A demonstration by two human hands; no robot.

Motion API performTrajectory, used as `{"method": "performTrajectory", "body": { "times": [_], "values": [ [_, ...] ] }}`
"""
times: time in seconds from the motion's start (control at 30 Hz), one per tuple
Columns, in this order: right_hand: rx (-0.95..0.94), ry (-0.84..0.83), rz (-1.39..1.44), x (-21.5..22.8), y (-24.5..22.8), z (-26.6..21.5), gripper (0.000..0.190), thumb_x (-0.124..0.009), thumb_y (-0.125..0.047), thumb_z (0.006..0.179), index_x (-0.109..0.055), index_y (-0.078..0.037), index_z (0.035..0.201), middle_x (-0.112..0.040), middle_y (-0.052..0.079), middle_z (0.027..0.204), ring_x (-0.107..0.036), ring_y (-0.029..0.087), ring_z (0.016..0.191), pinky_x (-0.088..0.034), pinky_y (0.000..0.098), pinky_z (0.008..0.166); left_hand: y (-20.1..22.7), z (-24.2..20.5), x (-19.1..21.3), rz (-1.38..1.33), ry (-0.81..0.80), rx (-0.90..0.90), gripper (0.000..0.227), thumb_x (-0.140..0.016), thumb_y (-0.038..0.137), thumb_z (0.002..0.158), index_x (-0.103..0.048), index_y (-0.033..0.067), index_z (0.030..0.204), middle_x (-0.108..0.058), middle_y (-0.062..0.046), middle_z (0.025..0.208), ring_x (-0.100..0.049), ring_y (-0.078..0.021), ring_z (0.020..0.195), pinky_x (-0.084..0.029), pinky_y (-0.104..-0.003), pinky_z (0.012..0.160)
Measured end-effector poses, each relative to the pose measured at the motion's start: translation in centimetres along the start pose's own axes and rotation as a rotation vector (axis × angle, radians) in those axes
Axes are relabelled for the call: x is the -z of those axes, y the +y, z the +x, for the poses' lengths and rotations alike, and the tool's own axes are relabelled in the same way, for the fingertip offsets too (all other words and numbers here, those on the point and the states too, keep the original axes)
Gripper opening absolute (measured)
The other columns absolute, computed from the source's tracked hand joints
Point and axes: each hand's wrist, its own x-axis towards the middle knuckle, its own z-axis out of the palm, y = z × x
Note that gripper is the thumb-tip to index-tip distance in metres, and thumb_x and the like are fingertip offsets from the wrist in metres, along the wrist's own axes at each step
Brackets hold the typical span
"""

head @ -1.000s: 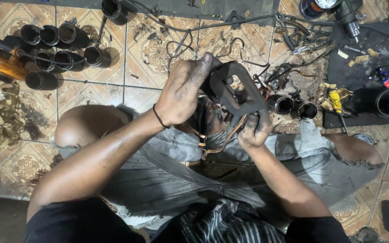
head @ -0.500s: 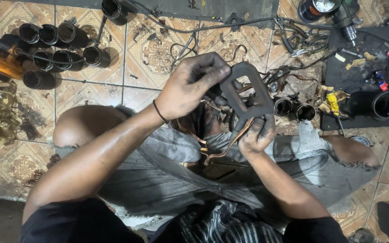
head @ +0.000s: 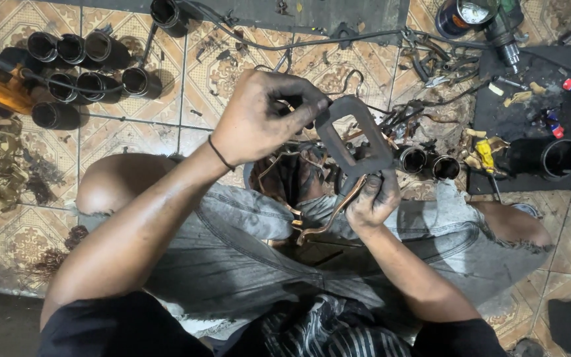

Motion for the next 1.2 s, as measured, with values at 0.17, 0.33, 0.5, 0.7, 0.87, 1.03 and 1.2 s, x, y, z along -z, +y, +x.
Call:
{"method": "performTrajectory", "body": {
  "times": [0.17, 0.33, 0.5, 0.7, 0.87, 1.03, 1.2],
  "values": [
    [-0.075, -0.005, -0.236, -1.8, -3.7, 0.5, 0.04, -0.05, -0.043, 0.11, -0.064, -0.007, 0.097, -0.065, 0.004, 0.083, -0.061, 0.018, 0.071, -0.05, 0.0348, 0.068, 1.2, 0.1, 1.0, 0.281, -0.112, -0.001, 0.008, -0.072, 0.009, 0.094, -0.076, 0.0022, 0.094, -0.08, -0.011, 0.093, -0.079, -0.0199, 0.076, -0.064, -0.032, 0.068],
    [-0.119, -0.016, -0.274, -1.6, -3.8, 0.2, 0.044, -0.05, -0.045, 0.108, -0.066, -0.005, 0.1, -0.067, 0.006, 0.086, -0.064, 0.02, 0.079, -0.052, 0.0361, 0.075, 1.3, 0.0, 1.1, 0.331, -0.117, -0.034, 0.011, -0.077, 0.009, 0.091, -0.074, 0.0024, 0.082, -0.077, -0.009, 0.079, -0.074, -0.0181, 0.064, -0.062, -0.03, 0.06],
    [-0.083, -0.015, -0.229, -1.5, -3.5, 0.4, 0.043, -0.05, -0.045, 0.109, -0.06, -0.008, 0.09, -0.063, 0.005, 0.082, -0.061, 0.019, 0.074, -0.05, 0.0353, 0.072, 1.2, 0.0, 0.8, 0.338, -0.084, -0.053, 0.008, -0.079, 0.006, 0.087, -0.073, 0.0048, 0.081, -0.072, -0.005, 0.071, -0.066, -0.0158, 0.056, -0.054, -0.029, 0.054],
    [0.036, 0.014, -0.077, -0.7, -3.0, 2.1, 0.04, -0.045, -0.026, 0.108, -0.049, -0.004, 0.075, -0.053, 0.011, 0.046, -0.054, 0.018, 0.036, -0.046, 0.0263, 0.043, -0.2, -0.5, -0.6, -0.039, -0.051, 0.183, 0.005, -0.068, -0.001, 0.092, -0.073, -0.0017, 0.093, -0.071, -0.019, 0.077, -0.072, -0.0336, 0.071, -0.059, -0.038, 0.061],
    [0.03, 0.065, -0.113, -3.2, -6.7, 4.6, 0.037, -0.044, -0.022, 0.108, -0.051, -0.001, 0.079, -0.052, 0.012, 0.053, -0.055, 0.02, 0.04, -0.045, 0.0265, 0.044, -1.4, -0.6, -1.7, -0.308, -0.063, 0.319, 0.01, -0.062, 0.005, 0.098, -0.07, -0.0008, 0.098, -0.07, -0.014, 0.084, -0.07, -0.0231, 0.078, -0.062, -0.033, 0.065],
    [0.03, 0.055, -0.06, -2.1, -5.7, 4.1, 0.032, -0.041, -0.023, 0.108, -0.05, 0.0, 0.087, -0.054, 0.014, 0.055, -0.056, 0.019, 0.037, -0.045, 0.0261, 0.037, -1.6, 0.3, -1.2, -0.469, -0.138, 0.365, 0.017, -0.06, 0.013, 0.103, -0.07, 0.0001, 0.107, -0.068, -0.01, 0.089, -0.07, -0.015, 0.08, -0.065, -0.024, 0.066],
    [-0.082, 0.057, 0.05, -1.5, -5.0, 3.1, 0.028, -0.039, -0.022, 0.11, -0.05, -0.005, 0.09, -0.058, 0.011, 0.061, -0.056, 0.018, 0.037, -0.047, 0.0247, 0.036, -0.4, -0.3, -1.3, -0.307, -0.071, 0.279, 0.015, -0.063, 0.005, 0.099, -0.067, -0.0057, 0.109, -0.068, -0.017, 0.088, -0.071, -0.021, 0.079, -0.065, -0.029, 0.063]
  ]
}}
